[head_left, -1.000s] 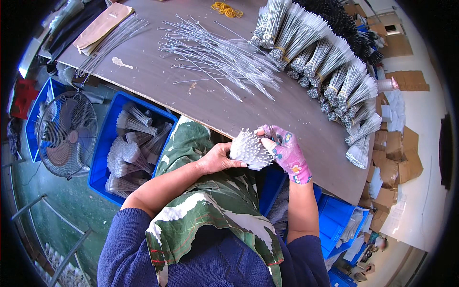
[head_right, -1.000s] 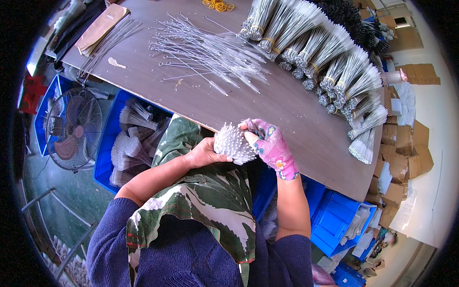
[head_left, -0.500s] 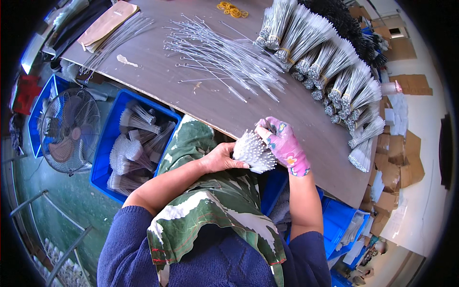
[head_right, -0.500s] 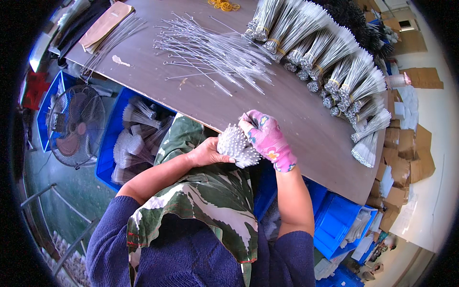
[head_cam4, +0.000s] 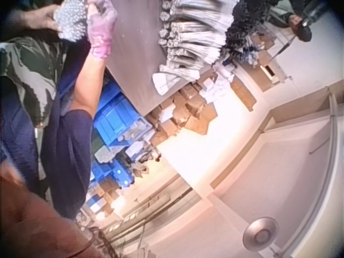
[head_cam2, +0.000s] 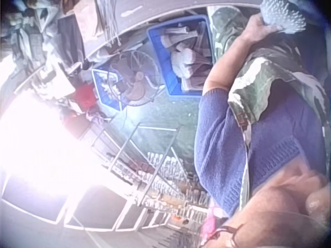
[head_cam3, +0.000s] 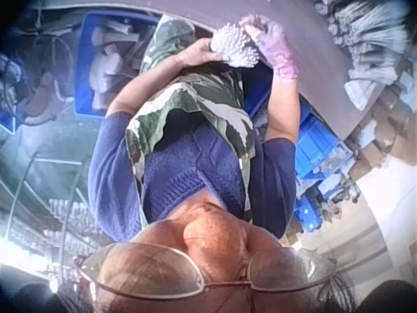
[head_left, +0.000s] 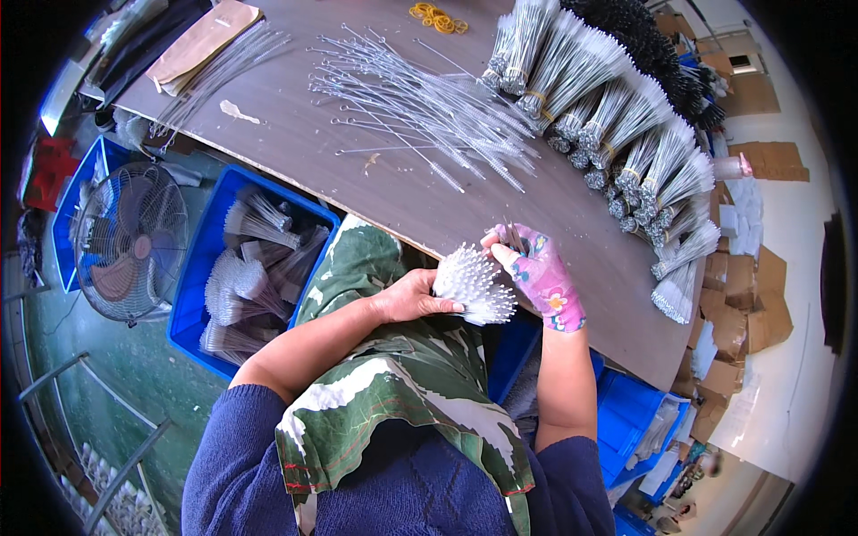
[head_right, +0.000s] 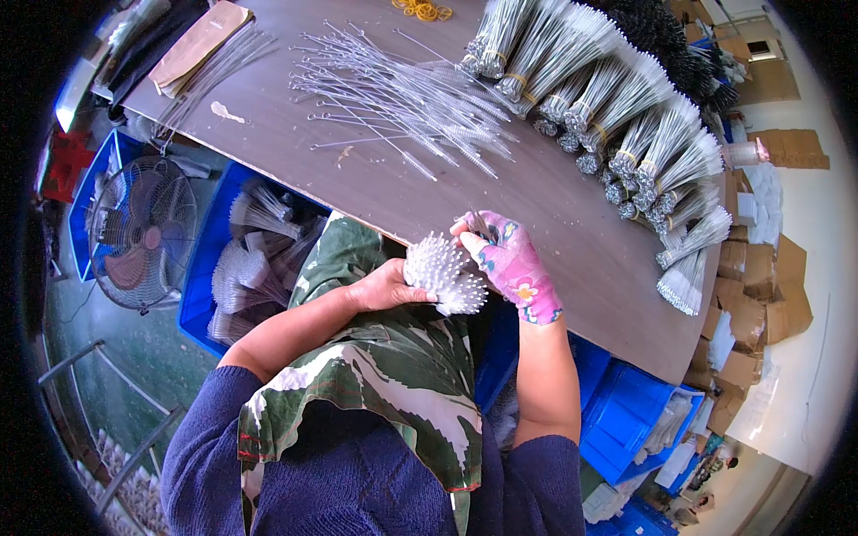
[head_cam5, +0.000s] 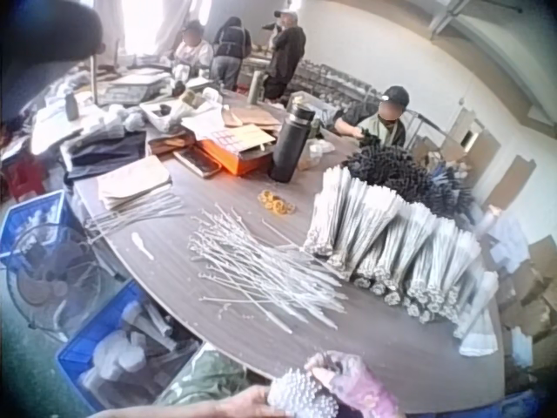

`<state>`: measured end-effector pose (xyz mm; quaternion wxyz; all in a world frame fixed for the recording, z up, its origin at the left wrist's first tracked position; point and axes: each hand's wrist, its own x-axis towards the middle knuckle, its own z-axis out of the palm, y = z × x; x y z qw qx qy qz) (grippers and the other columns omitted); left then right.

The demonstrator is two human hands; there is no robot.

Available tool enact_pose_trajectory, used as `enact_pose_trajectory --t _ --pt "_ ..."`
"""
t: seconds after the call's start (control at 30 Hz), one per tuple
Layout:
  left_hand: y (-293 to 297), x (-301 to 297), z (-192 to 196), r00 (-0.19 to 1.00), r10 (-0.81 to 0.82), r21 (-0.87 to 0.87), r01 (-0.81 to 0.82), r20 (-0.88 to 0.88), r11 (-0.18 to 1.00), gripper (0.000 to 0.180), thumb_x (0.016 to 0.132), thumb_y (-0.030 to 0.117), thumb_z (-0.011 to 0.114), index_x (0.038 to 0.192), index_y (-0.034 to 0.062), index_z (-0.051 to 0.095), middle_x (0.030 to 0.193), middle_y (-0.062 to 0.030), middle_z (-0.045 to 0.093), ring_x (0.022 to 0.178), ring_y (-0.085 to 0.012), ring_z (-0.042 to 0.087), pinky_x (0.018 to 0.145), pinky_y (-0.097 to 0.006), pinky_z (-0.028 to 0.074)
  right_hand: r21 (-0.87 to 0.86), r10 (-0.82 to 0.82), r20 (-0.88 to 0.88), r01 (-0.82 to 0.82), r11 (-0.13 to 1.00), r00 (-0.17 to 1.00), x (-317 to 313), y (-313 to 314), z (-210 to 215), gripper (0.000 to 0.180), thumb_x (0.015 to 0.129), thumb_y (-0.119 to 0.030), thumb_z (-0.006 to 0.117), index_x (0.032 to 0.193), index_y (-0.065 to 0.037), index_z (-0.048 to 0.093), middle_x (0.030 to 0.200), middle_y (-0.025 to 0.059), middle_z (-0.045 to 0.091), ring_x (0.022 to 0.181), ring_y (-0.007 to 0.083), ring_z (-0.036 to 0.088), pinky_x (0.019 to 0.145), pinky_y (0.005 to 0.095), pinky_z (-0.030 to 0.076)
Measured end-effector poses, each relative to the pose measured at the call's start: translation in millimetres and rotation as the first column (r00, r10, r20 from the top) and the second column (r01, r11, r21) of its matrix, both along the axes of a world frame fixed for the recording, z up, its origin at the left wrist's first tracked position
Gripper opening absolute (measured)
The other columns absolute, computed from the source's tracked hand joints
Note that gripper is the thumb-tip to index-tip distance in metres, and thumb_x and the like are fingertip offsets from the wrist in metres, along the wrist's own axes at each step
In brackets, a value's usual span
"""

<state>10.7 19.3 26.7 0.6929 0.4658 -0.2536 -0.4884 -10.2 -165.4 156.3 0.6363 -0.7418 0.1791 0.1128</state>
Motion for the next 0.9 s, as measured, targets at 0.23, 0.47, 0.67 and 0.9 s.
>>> enact_pose_trajectory --t 0.23,0.47,0.67,0.9 --pt "1 0 -6 0.999 -0.010 -0.025 0.011 0.048 1.000 0.039 0.084 0.023 0.067 0.114 0.0017 0.056 0.104 -0.0041 0.063 0.099 -0.0102 0.054 0.092 -0.029 0.041 0.037 0.023 -0.068 -0.021 0.999 0.997 -2 1 2 0.010 0.085 -0.008 0.059 0.090 0.000 0.063 0.084 0.0016 0.061 0.078 0.0087 0.056 0.069 0.0229 0.044" --pt "2 3 -3 0.998 -0.043 -0.027 0.044 0.035 0.999 0.042 0.084 0.024 0.067 0.117 0.0010 0.053 0.108 -0.0052 0.061 0.103 -0.0115 0.052 0.095 -0.030 0.039 -0.023 0.024 -0.034 -0.024 0.999 0.999 -23 -5 1 0.027 0.087 -0.023 0.059 0.100 0.001 0.062 0.092 0.0021 0.062 0.081 0.0093 0.056 0.073 0.0233 0.043" --pt "0 -3 -5 0.998 -0.024 -0.062 0.021 -0.056 0.998 0.051 0.081 0.022 0.069 0.122 0.0010 0.048 0.113 -0.0060 0.059 0.105 -0.0129 0.052 0.096 -0.031 0.039 -0.064 -0.036 0.107 0.043 0.997 0.994 -54 1 8 0.044 0.082 -0.026 0.069 0.115 -0.002 0.055 0.103 0.0048 0.059 0.093 0.0105 0.055 0.078 0.0248 0.044" --pt "-8 -7 -6 0.990 0.096 -0.011 -0.095 0.101 0.995 0.059 0.076 0.024 0.075 0.122 -0.0006 0.047 0.107 -0.0104 0.062 0.101 -0.0148 0.056 0.092 -0.031 0.042 -0.110 -0.317 0.242 0.350 0.930 0.917 -54 11 7 0.011 0.081 0.002 0.063 0.091 -0.002 0.062 0.096 0.0029 0.059 0.087 0.0099 0.056 0.074 0.0210 0.045"
